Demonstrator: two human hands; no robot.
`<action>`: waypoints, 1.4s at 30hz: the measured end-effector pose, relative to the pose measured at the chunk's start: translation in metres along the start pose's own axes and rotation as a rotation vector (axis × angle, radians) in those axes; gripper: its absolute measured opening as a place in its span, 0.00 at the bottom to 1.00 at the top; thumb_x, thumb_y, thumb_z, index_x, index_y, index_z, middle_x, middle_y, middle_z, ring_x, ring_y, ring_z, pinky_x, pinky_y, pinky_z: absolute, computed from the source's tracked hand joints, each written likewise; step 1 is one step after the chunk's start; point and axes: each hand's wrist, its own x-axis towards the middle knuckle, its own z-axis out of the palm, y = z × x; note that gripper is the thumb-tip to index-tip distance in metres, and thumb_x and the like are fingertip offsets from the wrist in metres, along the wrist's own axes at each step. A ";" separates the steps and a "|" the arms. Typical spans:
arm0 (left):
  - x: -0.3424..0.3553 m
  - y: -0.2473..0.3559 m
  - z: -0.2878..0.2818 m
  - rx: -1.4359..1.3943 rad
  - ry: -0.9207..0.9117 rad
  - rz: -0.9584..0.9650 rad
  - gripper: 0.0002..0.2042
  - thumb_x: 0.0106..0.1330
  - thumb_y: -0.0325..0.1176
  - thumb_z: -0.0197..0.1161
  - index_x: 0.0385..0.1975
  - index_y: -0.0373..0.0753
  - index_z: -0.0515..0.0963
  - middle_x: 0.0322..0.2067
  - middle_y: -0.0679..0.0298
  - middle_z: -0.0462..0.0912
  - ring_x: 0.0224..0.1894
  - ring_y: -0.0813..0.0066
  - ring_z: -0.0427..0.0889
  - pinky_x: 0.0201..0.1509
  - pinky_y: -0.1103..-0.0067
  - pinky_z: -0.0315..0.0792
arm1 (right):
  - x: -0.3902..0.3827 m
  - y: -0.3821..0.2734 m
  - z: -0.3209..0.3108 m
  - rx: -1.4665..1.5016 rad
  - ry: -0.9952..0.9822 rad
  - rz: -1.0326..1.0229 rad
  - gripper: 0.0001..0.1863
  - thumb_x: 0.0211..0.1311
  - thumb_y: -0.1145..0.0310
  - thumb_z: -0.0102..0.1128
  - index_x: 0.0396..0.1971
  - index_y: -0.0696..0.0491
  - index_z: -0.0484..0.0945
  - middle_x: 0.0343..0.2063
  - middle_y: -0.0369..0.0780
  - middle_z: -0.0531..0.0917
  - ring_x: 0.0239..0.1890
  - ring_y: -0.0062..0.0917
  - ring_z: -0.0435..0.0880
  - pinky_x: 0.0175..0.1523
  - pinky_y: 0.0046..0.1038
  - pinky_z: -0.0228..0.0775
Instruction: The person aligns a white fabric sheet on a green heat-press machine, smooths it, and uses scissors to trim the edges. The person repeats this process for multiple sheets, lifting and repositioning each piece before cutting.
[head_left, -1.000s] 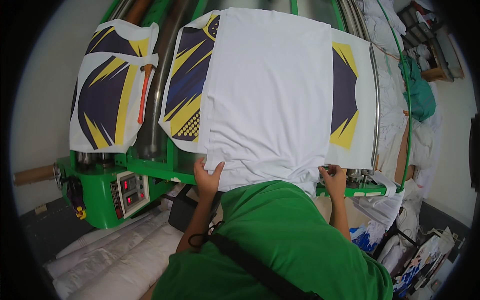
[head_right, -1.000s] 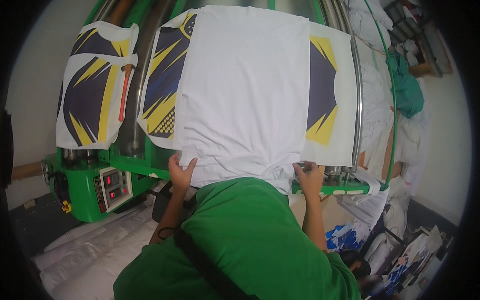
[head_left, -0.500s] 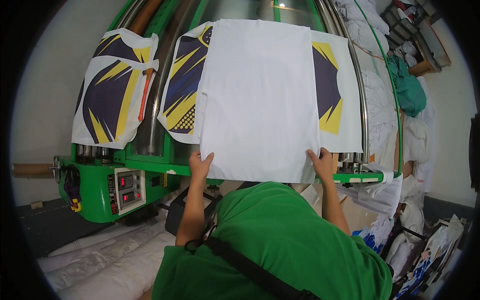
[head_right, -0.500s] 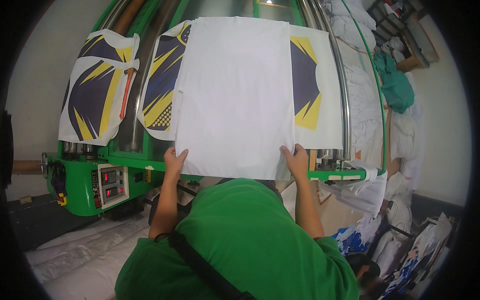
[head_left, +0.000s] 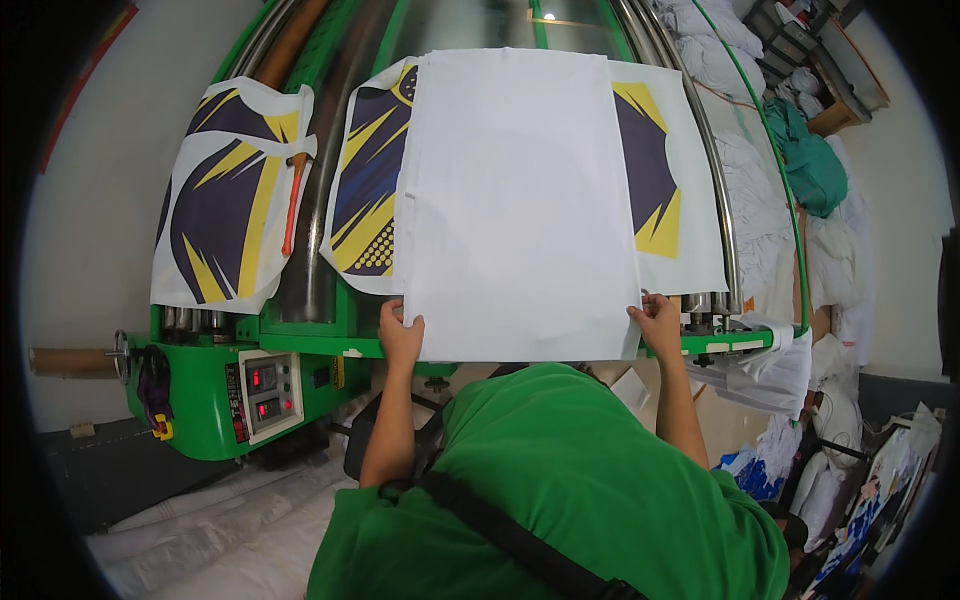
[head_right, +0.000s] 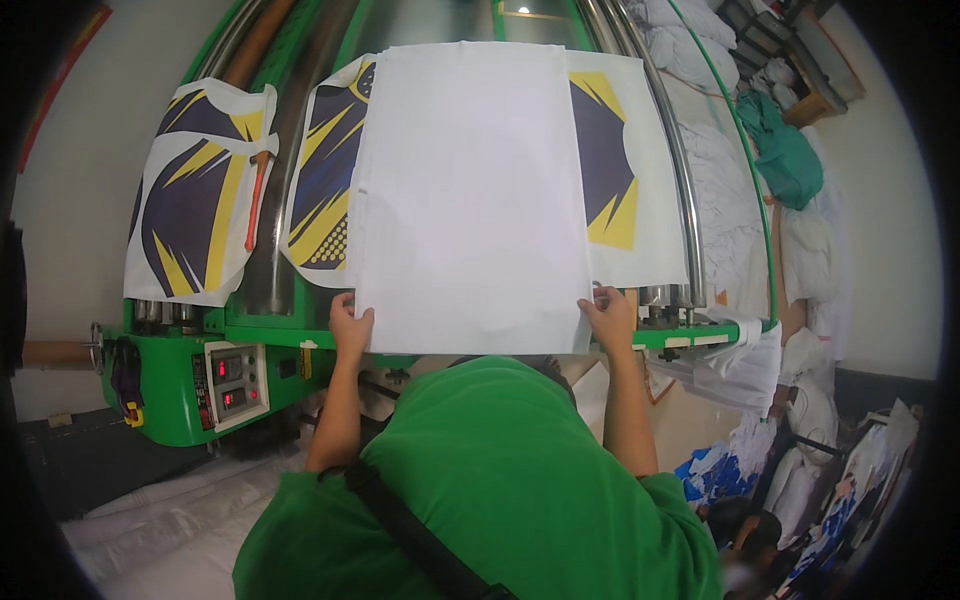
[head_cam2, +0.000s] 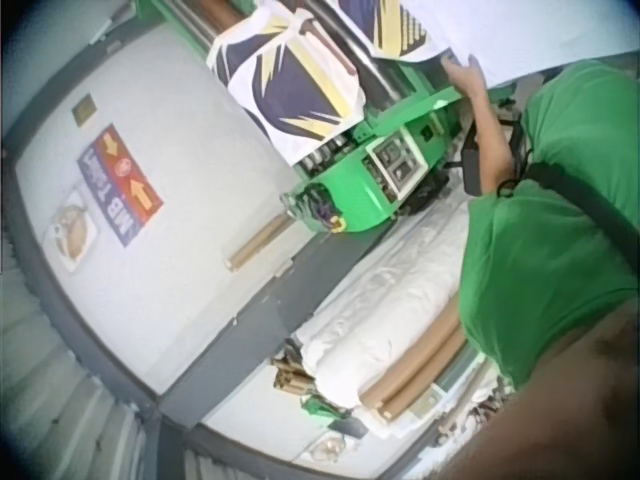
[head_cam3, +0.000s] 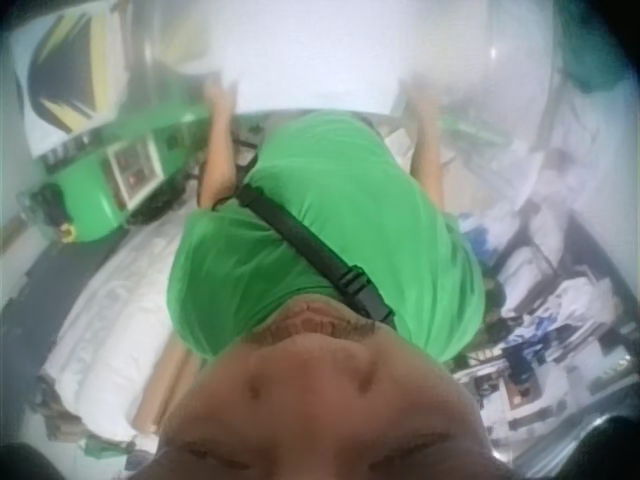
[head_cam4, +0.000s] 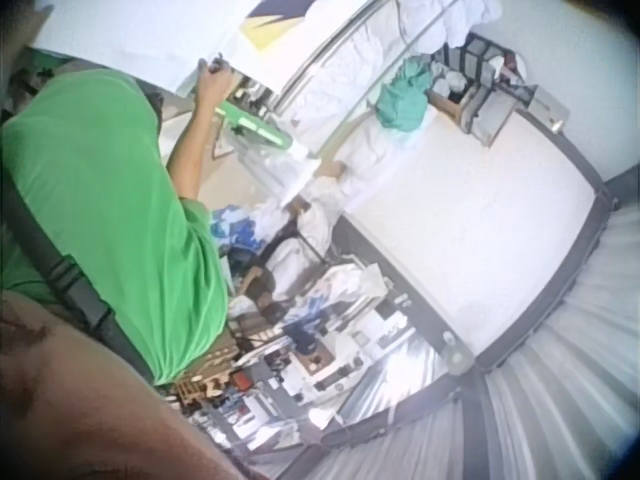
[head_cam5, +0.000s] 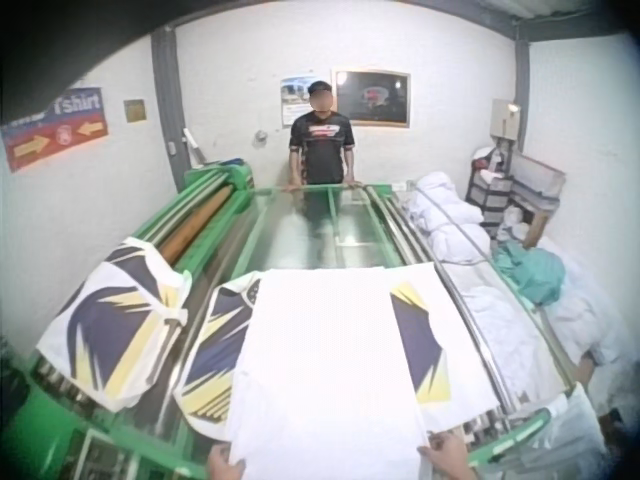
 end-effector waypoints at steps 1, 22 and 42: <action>-0.004 0.007 0.001 0.022 -0.002 -0.005 0.28 0.58 0.29 0.73 0.59 0.36 0.73 0.42 0.52 0.85 0.46 0.54 0.85 0.53 0.61 0.78 | -0.002 -0.002 -0.002 -0.031 0.012 -0.037 0.18 0.60 0.67 0.76 0.44 0.63 0.82 0.28 0.41 0.87 0.30 0.26 0.85 0.40 0.29 0.78; -0.097 0.103 0.083 0.610 -0.367 0.543 0.49 0.68 0.70 0.59 0.83 0.52 0.49 0.82 0.43 0.36 0.83 0.37 0.31 0.75 0.30 0.28 | 0.023 -0.014 -0.097 -0.575 -0.625 -0.935 0.21 0.67 0.71 0.59 0.59 0.50 0.76 0.50 0.43 0.81 0.56 0.42 0.81 0.62 0.40 0.73; -0.209 0.188 0.215 0.636 -0.232 0.410 0.46 0.70 0.70 0.54 0.83 0.54 0.49 0.82 0.42 0.41 0.83 0.39 0.39 0.75 0.30 0.32 | 0.147 0.054 -0.239 0.189 -1.453 0.218 0.39 0.64 0.54 0.77 0.73 0.48 0.73 0.30 0.28 0.81 0.29 0.12 0.75 0.34 0.19 0.69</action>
